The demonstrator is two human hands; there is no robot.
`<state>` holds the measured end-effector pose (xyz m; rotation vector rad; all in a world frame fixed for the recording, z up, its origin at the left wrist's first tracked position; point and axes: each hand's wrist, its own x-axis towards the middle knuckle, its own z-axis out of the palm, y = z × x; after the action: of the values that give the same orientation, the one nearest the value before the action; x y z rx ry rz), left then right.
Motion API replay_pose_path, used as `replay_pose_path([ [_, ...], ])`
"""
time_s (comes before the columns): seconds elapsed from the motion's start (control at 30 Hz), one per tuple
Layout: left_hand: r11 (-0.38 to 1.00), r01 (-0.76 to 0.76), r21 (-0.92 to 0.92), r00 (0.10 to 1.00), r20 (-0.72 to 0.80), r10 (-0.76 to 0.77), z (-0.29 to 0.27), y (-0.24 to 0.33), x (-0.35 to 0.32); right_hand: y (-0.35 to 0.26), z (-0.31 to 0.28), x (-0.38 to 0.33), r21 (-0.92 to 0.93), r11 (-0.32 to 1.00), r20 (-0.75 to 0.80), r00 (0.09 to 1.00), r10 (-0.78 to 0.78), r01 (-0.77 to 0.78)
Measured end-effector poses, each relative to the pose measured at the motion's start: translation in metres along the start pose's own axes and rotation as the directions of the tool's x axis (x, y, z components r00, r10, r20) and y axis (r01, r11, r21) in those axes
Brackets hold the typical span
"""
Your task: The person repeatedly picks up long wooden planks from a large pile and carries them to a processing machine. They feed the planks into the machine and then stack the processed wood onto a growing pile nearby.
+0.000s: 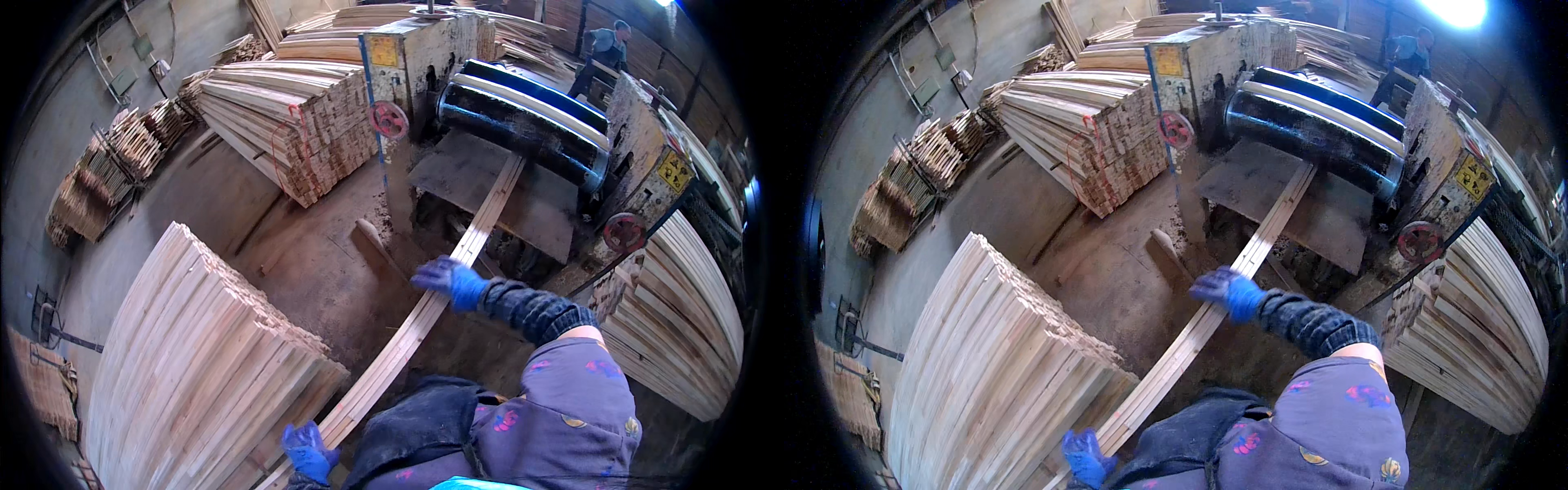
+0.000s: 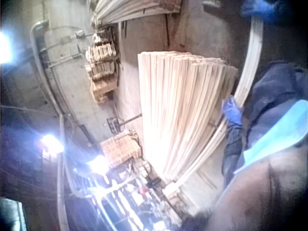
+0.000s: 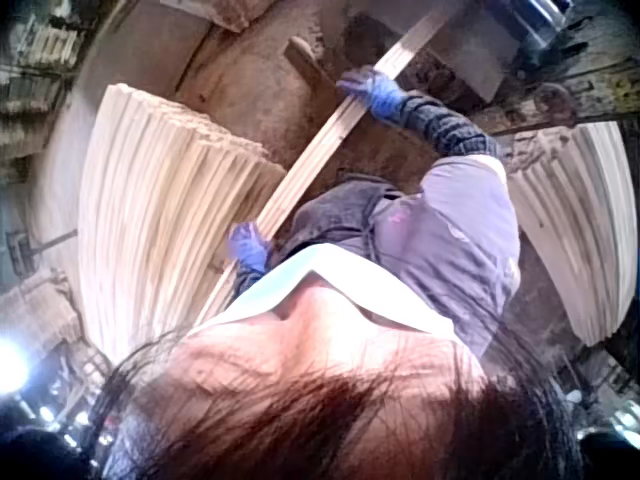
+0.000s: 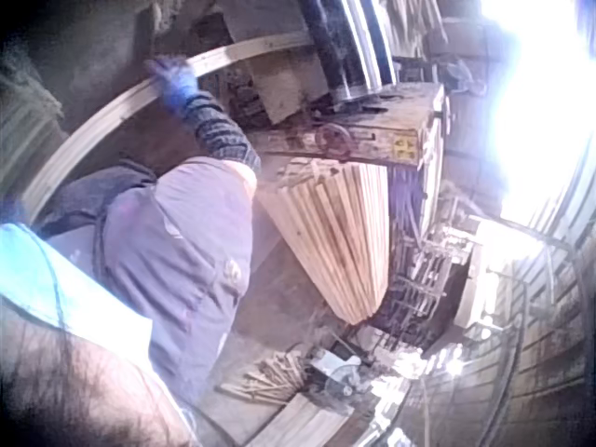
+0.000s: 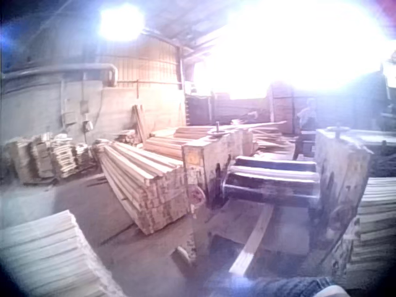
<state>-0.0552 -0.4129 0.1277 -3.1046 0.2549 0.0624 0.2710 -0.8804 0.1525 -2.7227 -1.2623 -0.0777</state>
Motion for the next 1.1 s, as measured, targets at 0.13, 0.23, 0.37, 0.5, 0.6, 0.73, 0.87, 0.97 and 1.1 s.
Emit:
replay_pose_path([
  [0.13,1.000,0.010,0.014,0.999,-0.049,-0.009,0.036,0.047,0.052,-0.067,0.037,0.021,0.072,0.965,0.085,0.962,-0.259,0.253],
  [0.23,0.990,-0.098,-0.099,0.988,-0.128,0.085,0.026,0.071,0.088,-0.099,0.072,0.034,0.112,0.960,-0.006,0.966,-0.259,0.258],
  [0.37,0.969,-0.038,-0.243,0.988,-0.152,0.001,-0.010,0.084,0.099,-0.037,0.078,0.021,0.203,0.936,-0.042,0.957,-0.287,0.289],
  [0.5,0.984,0.132,-0.117,0.986,-0.083,-0.142,0.000,0.025,0.021,0.026,0.053,0.017,0.214,0.927,-0.058,0.951,-0.304,0.309],
  [0.6,0.923,0.326,0.205,0.932,0.092,-0.350,0.025,-0.055,-0.077,0.046,0.018,0.029,0.101,0.964,0.032,0.968,-0.250,0.246],
  [0.73,0.901,0.433,-0.023,0.900,-0.038,-0.433,0.013,-0.048,-0.043,0.088,0.037,-0.001,-0.258,0.958,-0.009,0.992,0.127,-0.125],
  [0.87,0.859,0.509,0.059,0.855,-0.152,-0.496,0.014,-0.006,0.013,0.071,0.046,0.015,-0.327,0.883,-0.166,0.940,0.297,-0.336],
  [0.97,0.831,0.551,0.075,0.834,-0.001,-0.552,-0.003,0.030,0.059,0.010,0.045,0.034,-0.145,0.989,-0.133,0.991,-0.022,0.002],
  [1.1,0.852,0.521,0.055,0.841,0.137,-0.523,-0.008,0.076,0.096,-0.099,0.052,0.071,0.121,0.910,-0.139,0.914,-0.381,0.397],
])
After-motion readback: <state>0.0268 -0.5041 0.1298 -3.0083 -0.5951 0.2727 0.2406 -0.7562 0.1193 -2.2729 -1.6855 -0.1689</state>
